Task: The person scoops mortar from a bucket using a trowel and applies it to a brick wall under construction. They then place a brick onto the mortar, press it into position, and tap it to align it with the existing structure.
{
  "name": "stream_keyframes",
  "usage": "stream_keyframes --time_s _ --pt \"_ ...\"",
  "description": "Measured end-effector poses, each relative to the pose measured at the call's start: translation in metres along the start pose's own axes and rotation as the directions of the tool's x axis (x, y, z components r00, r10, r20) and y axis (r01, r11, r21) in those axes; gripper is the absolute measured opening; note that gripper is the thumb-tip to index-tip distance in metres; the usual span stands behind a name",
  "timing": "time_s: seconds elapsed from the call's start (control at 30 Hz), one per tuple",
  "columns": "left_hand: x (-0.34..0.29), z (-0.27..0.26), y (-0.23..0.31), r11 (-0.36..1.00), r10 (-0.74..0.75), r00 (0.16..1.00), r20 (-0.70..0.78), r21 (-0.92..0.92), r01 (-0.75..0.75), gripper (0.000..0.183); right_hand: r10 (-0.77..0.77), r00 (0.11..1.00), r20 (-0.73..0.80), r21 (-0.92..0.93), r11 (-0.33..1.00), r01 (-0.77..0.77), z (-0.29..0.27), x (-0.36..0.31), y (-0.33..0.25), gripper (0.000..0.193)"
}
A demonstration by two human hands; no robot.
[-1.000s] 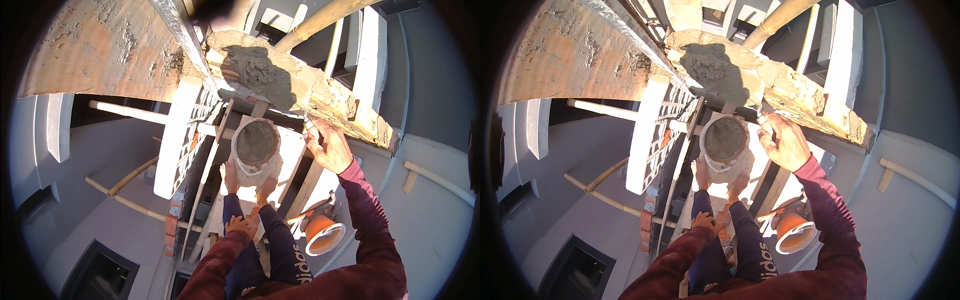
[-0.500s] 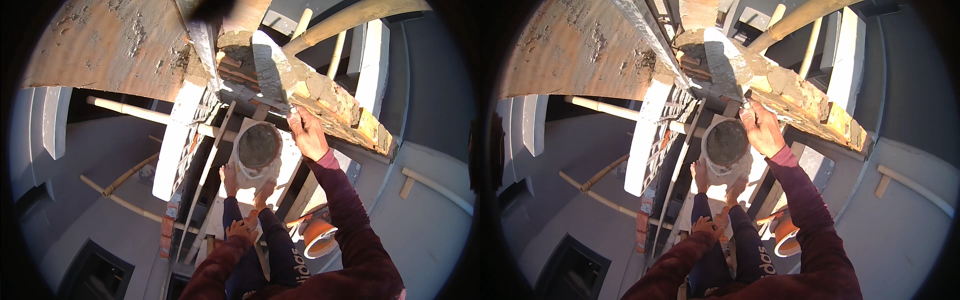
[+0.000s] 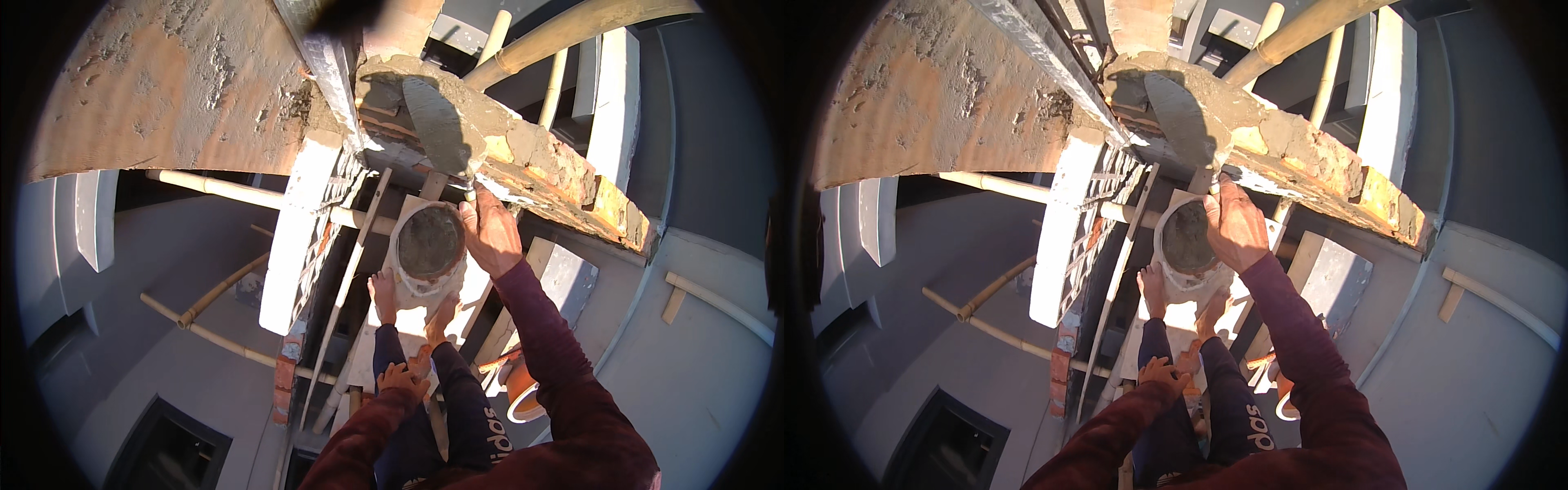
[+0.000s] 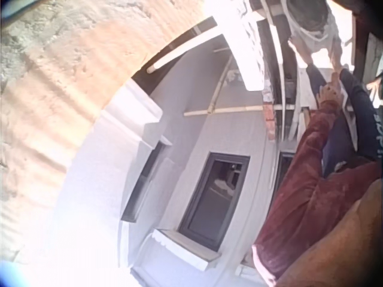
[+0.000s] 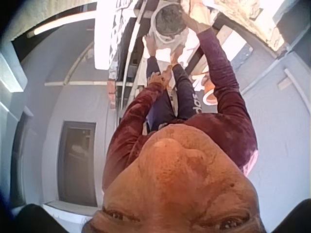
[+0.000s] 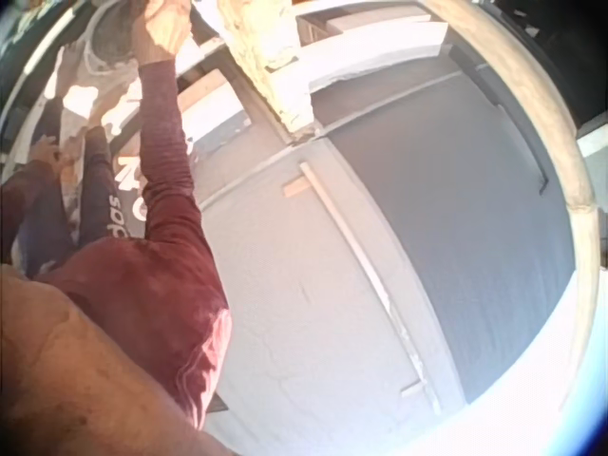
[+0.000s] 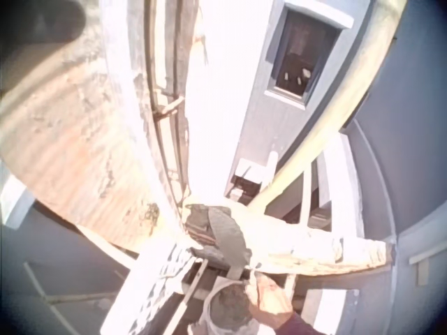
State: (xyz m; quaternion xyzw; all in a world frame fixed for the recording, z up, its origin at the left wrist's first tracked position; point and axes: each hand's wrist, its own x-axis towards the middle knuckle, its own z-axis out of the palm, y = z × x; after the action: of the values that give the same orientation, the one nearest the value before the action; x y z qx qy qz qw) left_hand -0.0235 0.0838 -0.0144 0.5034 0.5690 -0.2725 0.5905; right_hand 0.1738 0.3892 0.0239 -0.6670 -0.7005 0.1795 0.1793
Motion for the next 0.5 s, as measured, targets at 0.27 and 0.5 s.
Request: stream_keyframes --time_s 0.27,0.5 --pt "0.005 0.012 -0.007 0.999 0.035 0.998 -0.047 0.031 -0.034 0.047 -0.055 0.971 0.234 -0.029 0.998 0.063 -0.055 0.07 -0.024 0.025" --pt "0.006 0.008 -0.011 0.998 0.017 0.999 -0.032 0.057 -0.015 0.047 -0.107 0.947 0.303 0.054 0.994 0.095 -0.087 0.068 -0.034 0.024"
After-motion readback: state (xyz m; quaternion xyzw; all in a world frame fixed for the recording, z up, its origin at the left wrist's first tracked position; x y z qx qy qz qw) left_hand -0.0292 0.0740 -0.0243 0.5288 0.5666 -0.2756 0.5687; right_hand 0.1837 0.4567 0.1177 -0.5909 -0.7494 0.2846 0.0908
